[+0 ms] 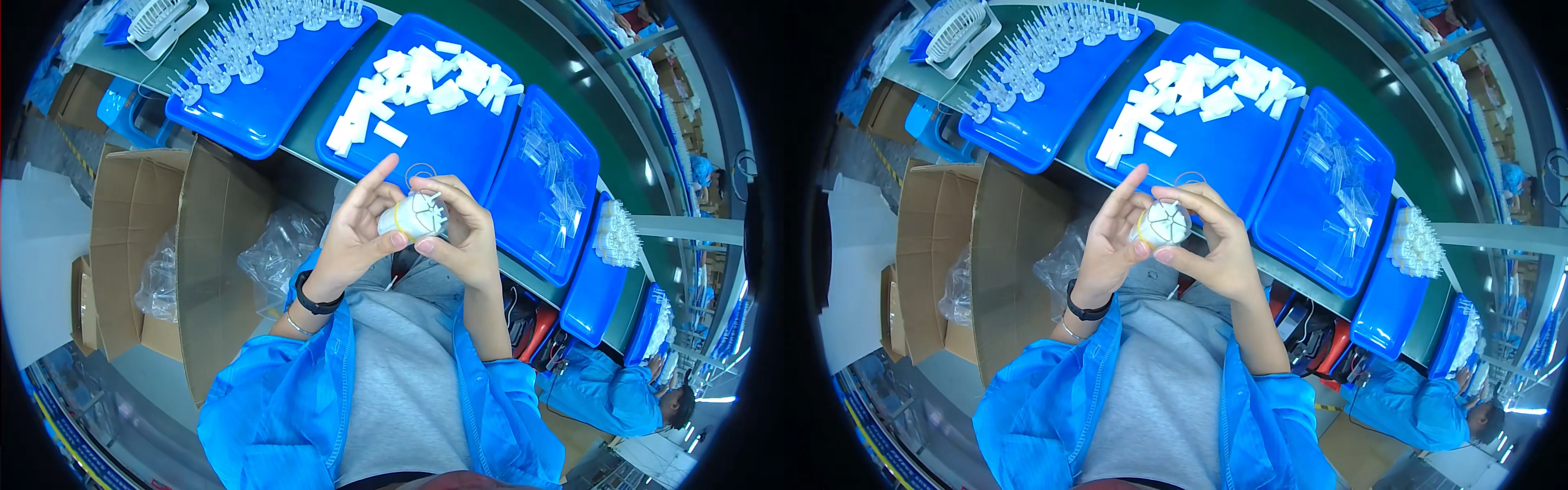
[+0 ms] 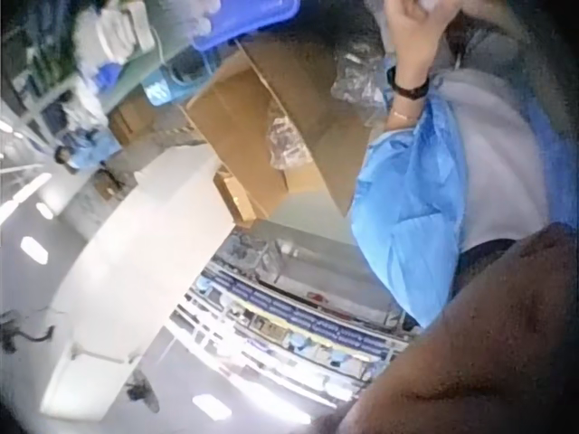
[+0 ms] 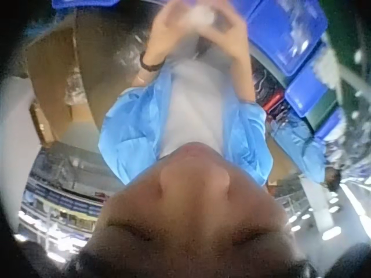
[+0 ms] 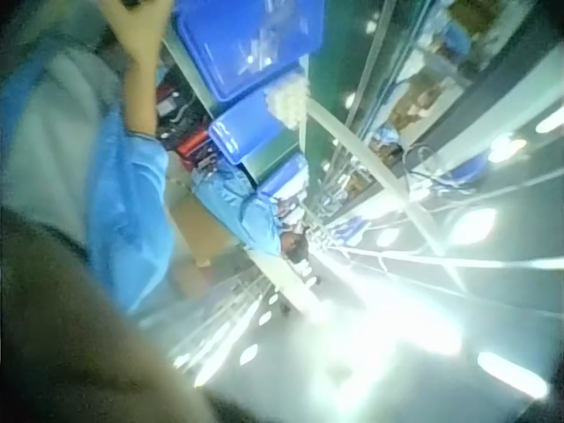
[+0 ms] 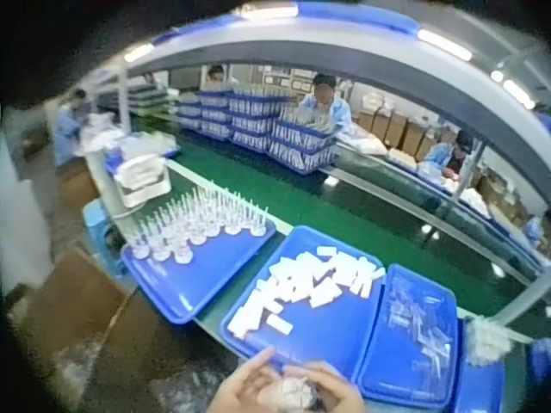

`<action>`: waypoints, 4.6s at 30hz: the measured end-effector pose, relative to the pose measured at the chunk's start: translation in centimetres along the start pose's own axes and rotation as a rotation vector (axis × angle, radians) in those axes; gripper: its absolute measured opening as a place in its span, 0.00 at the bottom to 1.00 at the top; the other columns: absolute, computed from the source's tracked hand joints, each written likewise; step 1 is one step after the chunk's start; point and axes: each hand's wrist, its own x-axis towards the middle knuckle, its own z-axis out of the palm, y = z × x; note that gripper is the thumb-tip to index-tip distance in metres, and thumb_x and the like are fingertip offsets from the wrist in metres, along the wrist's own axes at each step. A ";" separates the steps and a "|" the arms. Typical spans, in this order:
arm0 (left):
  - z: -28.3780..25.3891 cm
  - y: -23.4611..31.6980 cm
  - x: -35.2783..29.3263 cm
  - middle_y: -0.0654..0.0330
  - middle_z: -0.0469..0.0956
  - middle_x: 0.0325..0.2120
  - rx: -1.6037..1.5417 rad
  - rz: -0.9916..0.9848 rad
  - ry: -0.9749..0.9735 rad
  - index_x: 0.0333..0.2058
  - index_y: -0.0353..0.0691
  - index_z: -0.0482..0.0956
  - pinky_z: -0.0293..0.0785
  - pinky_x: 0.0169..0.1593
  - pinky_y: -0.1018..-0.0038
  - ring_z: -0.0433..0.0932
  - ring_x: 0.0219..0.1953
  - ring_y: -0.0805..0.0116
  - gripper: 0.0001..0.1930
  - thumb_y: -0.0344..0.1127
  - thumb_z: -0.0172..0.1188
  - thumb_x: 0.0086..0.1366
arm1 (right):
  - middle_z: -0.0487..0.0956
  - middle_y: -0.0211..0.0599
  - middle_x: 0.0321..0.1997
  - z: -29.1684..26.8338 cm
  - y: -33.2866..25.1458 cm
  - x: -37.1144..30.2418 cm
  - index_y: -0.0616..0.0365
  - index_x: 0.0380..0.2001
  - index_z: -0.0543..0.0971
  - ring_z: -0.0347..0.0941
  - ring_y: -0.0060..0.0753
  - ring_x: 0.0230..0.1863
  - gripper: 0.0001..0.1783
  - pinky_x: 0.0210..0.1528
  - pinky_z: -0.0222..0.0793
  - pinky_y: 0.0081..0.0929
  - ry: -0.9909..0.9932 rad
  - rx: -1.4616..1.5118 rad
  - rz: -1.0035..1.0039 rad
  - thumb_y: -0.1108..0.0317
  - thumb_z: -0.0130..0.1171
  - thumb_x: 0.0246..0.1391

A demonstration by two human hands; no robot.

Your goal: The person assembles small white plastic components by hand, inserting pins into the parts and securing them together.

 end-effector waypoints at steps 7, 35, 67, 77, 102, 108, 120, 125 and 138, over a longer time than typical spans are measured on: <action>-1.1 0.7 0.0 0.59 0.69 0.42 0.128 0.150 0.089 0.65 0.33 0.49 0.66 0.55 0.73 0.69 0.48 0.70 0.46 0.26 0.70 0.51 | 0.74 0.36 0.47 1.1 0.1 1.1 0.61 0.48 0.77 0.68 0.31 0.50 0.30 0.55 0.61 0.28 -0.027 -0.084 0.039 0.68 0.72 0.37; 1.9 -3.2 0.7 0.53 0.70 0.47 0.468 -0.277 -0.185 0.64 0.36 0.53 0.74 0.43 0.76 0.73 0.47 0.67 0.41 0.28 0.64 0.54 | 0.77 0.37 0.38 -37.4 -1.9 -24.9 0.58 0.49 0.72 0.75 0.22 0.29 0.24 0.22 0.71 0.18 1.648 -0.777 -0.032 0.66 0.66 0.49; 0.0 0.0 1.2 0.56 0.71 0.48 0.529 -0.170 -0.172 0.63 0.39 0.59 0.72 0.47 0.74 0.74 0.47 0.69 0.34 0.24 0.61 0.57 | 0.71 0.41 0.52 -45.4 1.7 -29.0 0.55 0.58 0.67 0.72 0.37 0.45 0.34 0.39 0.72 0.30 1.437 -0.803 0.356 0.45 0.57 0.55; -14.0 10.1 7.1 0.52 0.73 0.37 1.794 0.499 0.798 0.49 0.38 0.70 0.72 0.41 0.62 0.74 0.39 0.53 0.27 0.38 0.68 0.51 | 0.64 0.46 0.58 -31.3 -3.2 -18.9 0.58 0.61 0.63 0.68 0.35 0.49 0.30 0.48 0.66 0.30 1.322 -1.220 -0.099 0.59 0.56 0.59; -12.7 8.1 8.0 0.56 0.76 0.43 0.845 0.136 0.286 0.50 0.30 0.74 0.79 0.42 0.75 0.80 0.40 0.67 0.23 0.19 0.63 0.53 | 0.77 0.37 0.34 -2.8 6.6 8.4 0.56 0.36 0.80 0.70 0.39 0.43 0.15 0.45 0.69 0.32 -0.116 -1.135 -0.175 0.66 0.66 0.42; -8.8 7.5 7.8 0.55 0.78 0.42 0.546 -0.075 0.116 0.57 0.30 0.67 0.78 0.40 0.79 0.80 0.39 0.69 0.26 0.21 0.58 0.58 | 0.80 0.36 0.31 -3.8 4.7 7.6 0.57 0.31 0.80 0.74 0.35 0.32 0.11 0.36 0.71 0.30 -0.038 -0.892 0.088 0.71 0.67 0.40; -6.5 3.3 4.8 0.53 0.77 0.43 0.264 -0.224 -0.064 0.55 0.28 0.68 0.80 0.44 0.75 0.79 0.43 0.66 0.31 0.31 0.68 0.53 | 0.80 0.33 0.28 -4.7 0.9 1.7 0.62 0.29 0.76 0.75 0.18 0.29 0.13 0.32 0.70 0.16 0.083 -0.092 0.324 0.75 0.71 0.41; -6.2 1.0 3.4 0.50 0.77 0.44 0.152 -0.092 -0.056 0.51 0.30 0.71 0.80 0.46 0.70 0.79 0.46 0.59 0.32 0.37 0.72 0.49 | 0.78 0.32 0.32 -4.3 1.1 0.1 0.61 0.29 0.75 0.74 0.19 0.31 0.13 0.35 0.70 0.18 0.142 -0.016 0.256 0.76 0.71 0.41; -5.2 -0.2 2.5 0.55 0.78 0.39 0.019 -0.016 0.080 0.46 0.33 0.74 0.79 0.40 0.76 0.79 0.38 0.70 0.28 0.38 0.74 0.48 | 0.77 0.34 0.34 -4.5 1.0 -0.5 0.61 0.28 0.76 0.74 0.22 0.36 0.10 0.36 0.71 0.19 0.238 -0.014 0.079 0.81 0.68 0.42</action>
